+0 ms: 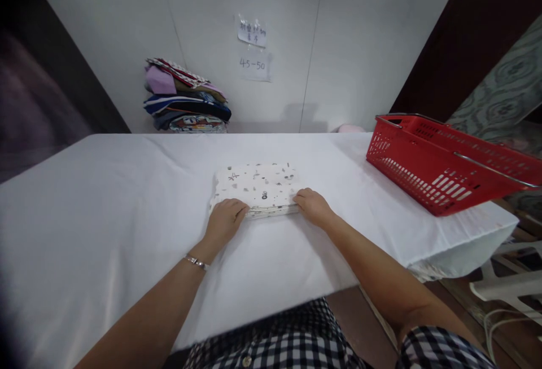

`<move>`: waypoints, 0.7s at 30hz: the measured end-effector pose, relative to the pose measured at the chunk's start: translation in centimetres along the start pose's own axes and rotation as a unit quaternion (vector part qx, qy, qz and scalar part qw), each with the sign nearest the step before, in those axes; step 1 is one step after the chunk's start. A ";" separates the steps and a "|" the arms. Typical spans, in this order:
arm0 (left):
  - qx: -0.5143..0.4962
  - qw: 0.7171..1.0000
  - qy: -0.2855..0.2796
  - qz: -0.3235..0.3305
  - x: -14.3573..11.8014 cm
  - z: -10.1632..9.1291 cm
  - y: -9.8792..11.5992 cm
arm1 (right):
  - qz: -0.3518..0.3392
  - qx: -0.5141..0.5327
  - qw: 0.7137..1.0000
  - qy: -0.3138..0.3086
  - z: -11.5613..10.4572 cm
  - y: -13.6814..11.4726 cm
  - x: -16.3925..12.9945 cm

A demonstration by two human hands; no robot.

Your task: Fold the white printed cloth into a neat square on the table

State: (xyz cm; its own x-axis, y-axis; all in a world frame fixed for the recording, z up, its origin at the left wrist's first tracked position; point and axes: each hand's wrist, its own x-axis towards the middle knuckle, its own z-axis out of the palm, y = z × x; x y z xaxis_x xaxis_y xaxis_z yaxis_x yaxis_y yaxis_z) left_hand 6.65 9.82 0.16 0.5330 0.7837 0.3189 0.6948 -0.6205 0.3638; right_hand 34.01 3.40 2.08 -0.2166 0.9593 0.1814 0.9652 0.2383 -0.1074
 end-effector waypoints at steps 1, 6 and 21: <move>-0.002 1.000 -0.002 -0.002 0.0 0.0 0.0 | 0.003 0.001 1.000 -0.001 0.0 0.0 0.0; -0.004 1.000 -0.003 -0.001 0.0 -0.1 0.0 | 0.004 -0.019 1.000 -0.024 0.1 0.1 0.1; -0.010 1.000 0.000 -0.003 -0.1 0.0 0.0 | 0.229 -0.028 0.973 0.016 0.8 -1.2 0.4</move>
State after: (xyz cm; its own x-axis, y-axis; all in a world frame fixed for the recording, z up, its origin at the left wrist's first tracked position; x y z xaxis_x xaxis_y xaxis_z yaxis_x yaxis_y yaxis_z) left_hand 6.63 9.74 0.17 0.5296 0.7872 0.3161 0.6883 -0.6166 0.3822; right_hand 32.61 3.64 1.51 0.2411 0.9576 0.1578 0.9663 -0.2219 -0.1304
